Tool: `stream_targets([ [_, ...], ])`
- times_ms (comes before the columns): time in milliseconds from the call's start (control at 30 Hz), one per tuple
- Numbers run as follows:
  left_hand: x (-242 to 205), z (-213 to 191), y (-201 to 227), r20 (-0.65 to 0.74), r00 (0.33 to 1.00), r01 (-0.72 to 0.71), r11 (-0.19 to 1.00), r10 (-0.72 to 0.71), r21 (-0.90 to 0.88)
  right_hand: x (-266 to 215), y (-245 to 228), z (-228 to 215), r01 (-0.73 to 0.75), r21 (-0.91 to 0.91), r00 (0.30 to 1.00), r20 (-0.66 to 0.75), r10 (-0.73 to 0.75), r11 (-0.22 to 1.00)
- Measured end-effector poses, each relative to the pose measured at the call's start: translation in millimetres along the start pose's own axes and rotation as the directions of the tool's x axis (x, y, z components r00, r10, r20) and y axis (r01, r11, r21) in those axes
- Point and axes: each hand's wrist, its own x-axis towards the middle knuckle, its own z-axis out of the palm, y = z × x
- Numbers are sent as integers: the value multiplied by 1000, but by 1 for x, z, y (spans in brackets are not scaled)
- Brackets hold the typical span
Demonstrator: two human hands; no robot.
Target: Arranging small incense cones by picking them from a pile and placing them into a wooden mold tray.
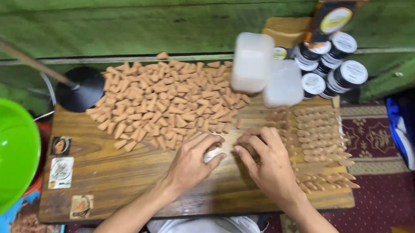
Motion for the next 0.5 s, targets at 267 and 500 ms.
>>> stream_targets([
  [267,-40,-63,-60,-188,982,6,981,31,193,29,-14,65,-15,23,984,179,10,1000],
  [500,-49,-72,-76,-297,954,-1,990,44,143,22,-7,100,-94,-166,975,183,124,982],
])
